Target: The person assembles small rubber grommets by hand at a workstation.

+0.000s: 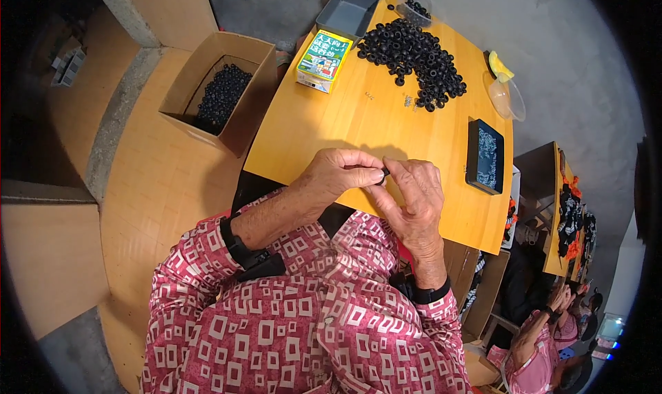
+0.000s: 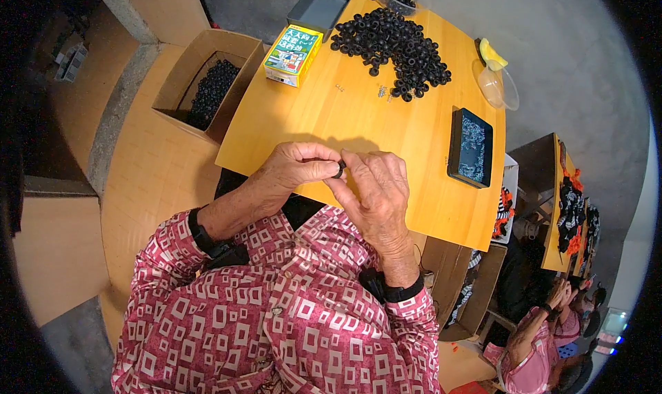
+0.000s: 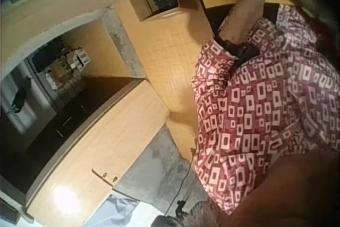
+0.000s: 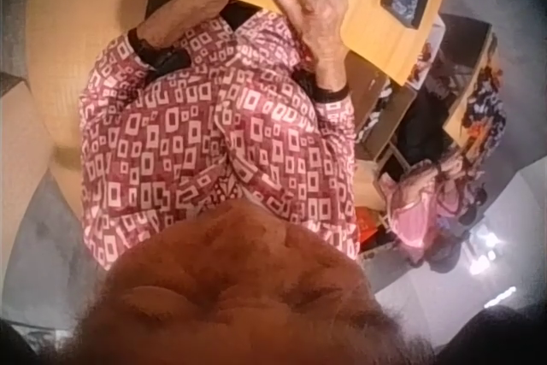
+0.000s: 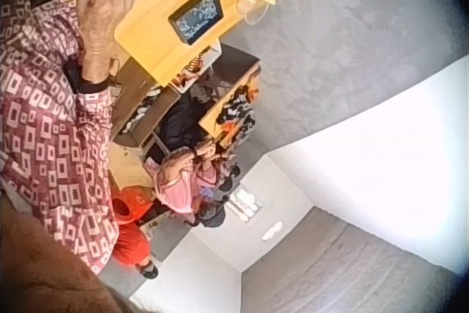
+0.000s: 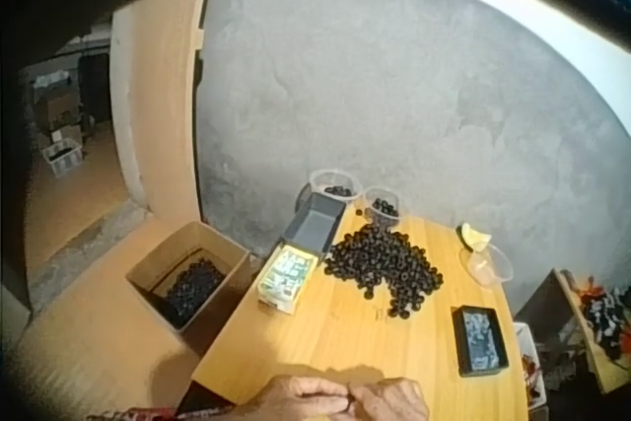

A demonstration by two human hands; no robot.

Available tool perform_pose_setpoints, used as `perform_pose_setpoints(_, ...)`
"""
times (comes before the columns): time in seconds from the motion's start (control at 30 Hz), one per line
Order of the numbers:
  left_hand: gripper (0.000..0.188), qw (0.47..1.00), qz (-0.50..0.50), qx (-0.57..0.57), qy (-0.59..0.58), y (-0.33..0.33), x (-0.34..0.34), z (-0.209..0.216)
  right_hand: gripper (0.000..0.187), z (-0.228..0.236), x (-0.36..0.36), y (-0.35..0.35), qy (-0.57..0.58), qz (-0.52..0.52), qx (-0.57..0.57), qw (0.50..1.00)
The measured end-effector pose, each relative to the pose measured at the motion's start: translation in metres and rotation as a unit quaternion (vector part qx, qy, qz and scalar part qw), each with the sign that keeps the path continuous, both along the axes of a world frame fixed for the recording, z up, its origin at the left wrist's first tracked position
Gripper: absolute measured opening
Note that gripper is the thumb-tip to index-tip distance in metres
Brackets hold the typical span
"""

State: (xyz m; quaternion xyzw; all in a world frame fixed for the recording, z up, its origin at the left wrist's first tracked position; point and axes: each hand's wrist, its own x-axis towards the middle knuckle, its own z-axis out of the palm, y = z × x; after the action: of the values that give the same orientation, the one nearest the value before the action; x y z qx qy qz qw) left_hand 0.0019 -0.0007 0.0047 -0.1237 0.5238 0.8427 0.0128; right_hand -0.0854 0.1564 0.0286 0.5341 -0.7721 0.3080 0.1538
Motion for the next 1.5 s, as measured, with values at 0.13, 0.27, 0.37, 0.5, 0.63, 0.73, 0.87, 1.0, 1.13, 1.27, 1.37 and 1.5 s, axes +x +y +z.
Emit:
perform_pose_setpoints(0.13,0.026,1.0,0.0,-0.02,0.007,0.001,-0.001,-0.003,0.039,0.001,-0.002,0.001,0.054,-0.001,0.002,0.999)
perform_pose_setpoints(0.27,0.03,1.0,-0.01,-0.004,0.001,-0.001,-0.002,-0.002,0.037,0.003,-0.006,0.001,0.101,0.005,0.008,0.995)
perform_pose_setpoints(0.37,0.031,0.997,0.011,0.072,-0.033,0.001,-0.002,0.0,0.037,0.003,-0.009,0.002,0.11,0.007,0.01,0.994)
perform_pose_setpoints(0.5,0.029,0.997,0.002,0.069,-0.043,-0.001,-0.001,0.003,0.037,0.005,-0.007,0.002,0.116,0.002,0.018,0.993)
perform_pose_setpoints(0.63,0.026,0.999,-0.007,-0.045,0.008,-0.002,-0.001,0.001,0.037,0.004,-0.004,0.0,0.119,0.006,0.015,0.993)
perform_pose_setpoints(0.73,0.024,0.998,-0.01,-0.058,0.015,-0.002,-0.001,0.002,0.037,0.002,-0.002,0.0,0.114,0.003,0.021,0.993)
perform_pose_setpoints(0.87,0.023,0.998,-0.009,-0.065,0.014,-0.003,-0.001,0.004,0.038,0.003,-0.001,0.0,0.09,-0.005,0.027,0.996)
perform_pose_setpoints(1.0,0.024,0.998,-0.016,-0.065,0.005,-0.002,-0.001,-0.002,0.039,0.003,-0.003,0.001,0.083,0.005,0.016,0.996)
perform_pose_setpoints(1.13,0.027,0.997,-0.009,-0.078,0.014,-0.002,-0.002,-0.002,0.039,-0.003,-0.004,0.001,0.08,0.014,0.002,0.997)
perform_pose_setpoints(1.27,0.031,0.998,-0.017,-0.061,-0.003,-0.003,-0.004,-0.007,0.037,-0.003,-0.004,0.002,0.08,0.005,-0.006,0.997)
perform_pose_setpoints(1.37,0.032,0.997,-0.042,-0.07,0.006,-0.004,-0.003,-0.003,0.036,-0.005,-0.005,0.002,0.084,0.003,-0.007,0.996)
perform_pose_setpoints(1.5,0.03,0.997,-0.023,-0.063,0.033,-0.001,-0.003,-0.01,0.034,-0.005,-0.002,-0.001,0.093,0.006,0.001,0.996)
